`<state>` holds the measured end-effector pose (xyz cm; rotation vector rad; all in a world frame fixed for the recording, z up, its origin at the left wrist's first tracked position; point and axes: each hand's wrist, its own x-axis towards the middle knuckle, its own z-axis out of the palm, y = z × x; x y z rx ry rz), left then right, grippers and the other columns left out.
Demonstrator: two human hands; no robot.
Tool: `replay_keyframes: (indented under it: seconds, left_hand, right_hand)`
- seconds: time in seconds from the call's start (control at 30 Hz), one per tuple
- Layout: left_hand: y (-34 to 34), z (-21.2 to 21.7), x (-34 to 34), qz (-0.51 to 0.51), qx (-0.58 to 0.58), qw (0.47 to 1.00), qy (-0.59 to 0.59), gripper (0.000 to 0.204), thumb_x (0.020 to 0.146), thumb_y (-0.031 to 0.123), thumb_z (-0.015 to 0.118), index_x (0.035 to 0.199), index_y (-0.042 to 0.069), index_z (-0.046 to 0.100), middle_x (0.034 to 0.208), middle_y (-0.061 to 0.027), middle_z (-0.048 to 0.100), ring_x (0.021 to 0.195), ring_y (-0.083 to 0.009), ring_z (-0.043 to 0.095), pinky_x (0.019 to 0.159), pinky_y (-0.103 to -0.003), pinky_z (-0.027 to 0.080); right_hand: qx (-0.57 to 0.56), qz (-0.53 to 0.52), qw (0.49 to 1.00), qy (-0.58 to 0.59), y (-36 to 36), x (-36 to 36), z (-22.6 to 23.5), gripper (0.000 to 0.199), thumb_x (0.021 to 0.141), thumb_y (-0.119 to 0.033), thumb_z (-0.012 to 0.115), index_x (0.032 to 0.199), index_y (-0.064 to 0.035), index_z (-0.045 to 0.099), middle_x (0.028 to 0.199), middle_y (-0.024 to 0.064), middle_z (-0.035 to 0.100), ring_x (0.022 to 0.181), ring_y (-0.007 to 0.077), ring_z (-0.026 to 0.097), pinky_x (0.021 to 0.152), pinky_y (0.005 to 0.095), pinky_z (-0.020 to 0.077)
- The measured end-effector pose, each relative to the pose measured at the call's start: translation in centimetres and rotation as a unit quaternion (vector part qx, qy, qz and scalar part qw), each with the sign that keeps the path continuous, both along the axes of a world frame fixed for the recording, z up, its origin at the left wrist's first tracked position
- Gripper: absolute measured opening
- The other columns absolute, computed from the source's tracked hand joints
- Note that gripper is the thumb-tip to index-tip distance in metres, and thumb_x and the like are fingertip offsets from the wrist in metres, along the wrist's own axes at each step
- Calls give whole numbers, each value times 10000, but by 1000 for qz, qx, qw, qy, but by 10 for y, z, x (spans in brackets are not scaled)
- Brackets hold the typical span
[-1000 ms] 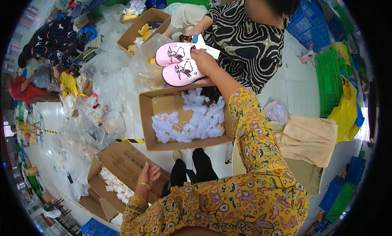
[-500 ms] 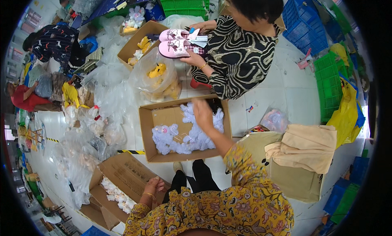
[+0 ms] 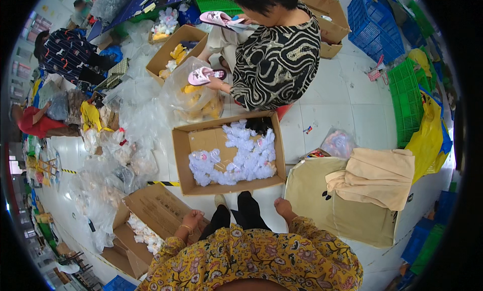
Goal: The person sits at a table and attaches price tags to pink slippers by hand. They pick up tags, peel them, and affix them to the slippers, then place the finished pairs into a green crate. The person later walks through the warehouse and hands the slippers to another worker.
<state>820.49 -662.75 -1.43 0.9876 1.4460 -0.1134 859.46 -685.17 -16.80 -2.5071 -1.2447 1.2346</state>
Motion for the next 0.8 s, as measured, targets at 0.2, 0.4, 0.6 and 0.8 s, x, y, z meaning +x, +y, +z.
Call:
replay_keyframes:
  seconds: [0.2, 0.4, 0.6, 0.8]
  left_hand:
    - [5, 10, 22, -10, 23, 999, 44, 307, 889, 308, 669, 984, 22, 609, 785, -13, 618, 692, -111, 561, 644, -292, 489]
    - [-9, -4, 17, 20, 14, 999, 26, 311, 874, 281, 693, 999, 8, 608, 825, -8, 627, 715, -111, 560, 676, -282, 483]
    - [-22, -13, 1, 28, 7, 999, 38, 305, 879, 314, 674, 971, 30, 613, 813, -23, 634, 689, -123, 563, 681, -301, 492]
    - [-34, -32, -27, -77, 74, 992, 59, 307, 867, 330, 662, 926, 31, 624, 785, -68, 663, 705, -197, 609, 704, -341, 495]
  right_hand:
    - [38, -29, 998, 29, 13, -4, 2, 271, 891, -295, 521, 891, -64, 661, 875, 157, 683, 827, 354, 654, 770, 451, 515]
    - [73, -79, 987, 119, 32, -14, -11, 249, 871, -308, 577, 919, -78, 658, 793, 110, 690, 745, 286, 671, 714, 391, 525]
    - [59, -33, 996, 64, 36, 1, 4, 266, 893, -334, 551, 925, -90, 652, 748, 88, 681, 720, 260, 665, 711, 376, 522]
    - [17, -36, 997, 59, 20, 9, 34, 344, 905, -364, 468, 926, -72, 649, 952, 186, 677, 892, 370, 641, 810, 474, 502]
